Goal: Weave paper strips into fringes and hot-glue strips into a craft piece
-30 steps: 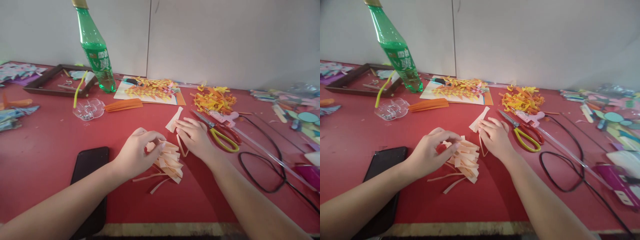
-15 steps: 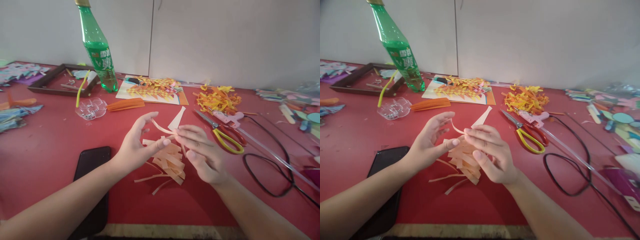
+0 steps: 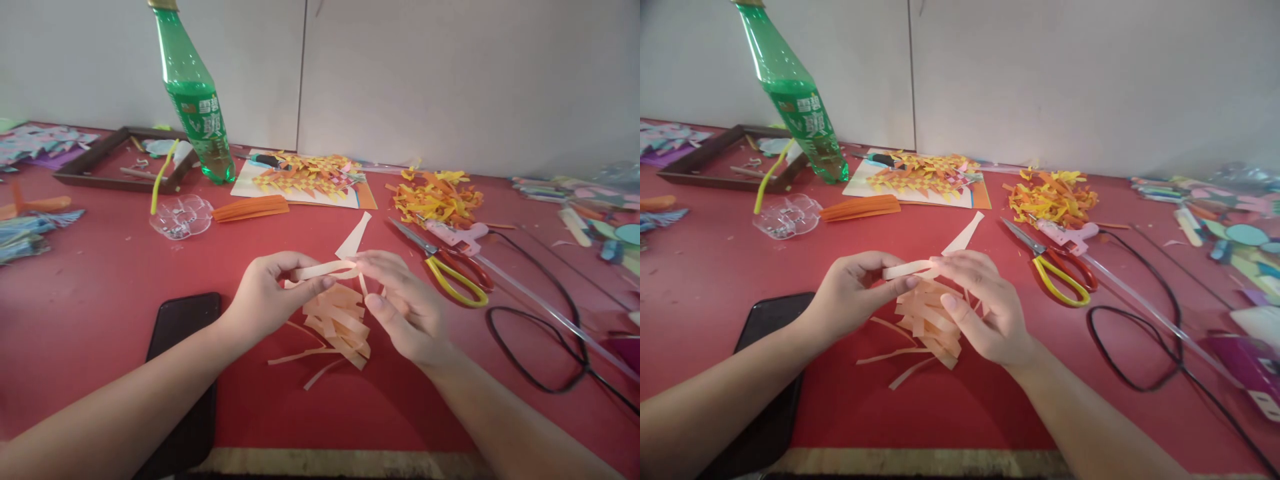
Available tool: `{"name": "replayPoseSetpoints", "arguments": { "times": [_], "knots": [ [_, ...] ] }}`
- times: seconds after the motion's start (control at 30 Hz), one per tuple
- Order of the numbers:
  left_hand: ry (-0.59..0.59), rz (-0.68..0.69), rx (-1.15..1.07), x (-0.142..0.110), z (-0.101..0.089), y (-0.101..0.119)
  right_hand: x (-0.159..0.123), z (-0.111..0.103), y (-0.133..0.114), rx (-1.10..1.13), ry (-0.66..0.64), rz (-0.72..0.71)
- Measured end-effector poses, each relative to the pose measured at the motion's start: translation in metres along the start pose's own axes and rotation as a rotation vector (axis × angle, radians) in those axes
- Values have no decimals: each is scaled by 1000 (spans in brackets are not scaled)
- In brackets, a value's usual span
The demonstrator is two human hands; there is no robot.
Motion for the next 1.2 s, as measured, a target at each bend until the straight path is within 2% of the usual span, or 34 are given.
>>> {"name": "replayPoseSetpoints", "arguments": {
  "times": [0.1, 0.3, 0.4, 0.5, 0.57, 0.63, 0.83, 1.03, 1.1, 1.2],
  "knots": [
    [-31, -13, 57, 0, 2, 0, 0, 2, 3, 2, 30, 52],
    [-82, 9, 121, -2, 6, 1, 3, 6, 5, -11, -35, 103],
    [-60, 22, -39, -1, 6, 0, -1, 6, 10, -25, -48, 193],
    [18, 67, -187, 1, 3, -2, -3, 6, 15, 25, -45, 261],
    [85, 94, -217, 2, 0, -4, -3, 6, 14, 79, -37, 254],
    [94, 88, -222, 2, 0, -7, -1, 6, 12, 125, -46, 222],
    [-129, -30, -271, -3, 11, -6, 1, 8, 5, 144, -81, 204],
    [-246, -101, -421, -6, 14, 0, 2, 5, 1, 21, -9, 213],
    [-243, -104, -453, -6, 14, -1, 2, 5, 2, 25, 15, 263],
    [-118, -5, -340, -5, 10, -3, 1, 6, 3, 33, 41, 319]
  ]
}}
Point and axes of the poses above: each hand's wrist, its own x-axis towards the middle knuckle, its own z-axis out of the palm, y = z × x, the point moved 3 cm from there along x, towards the middle knuckle, and after that the axes turned 15 degrees about -x, right-handed, at the moved point
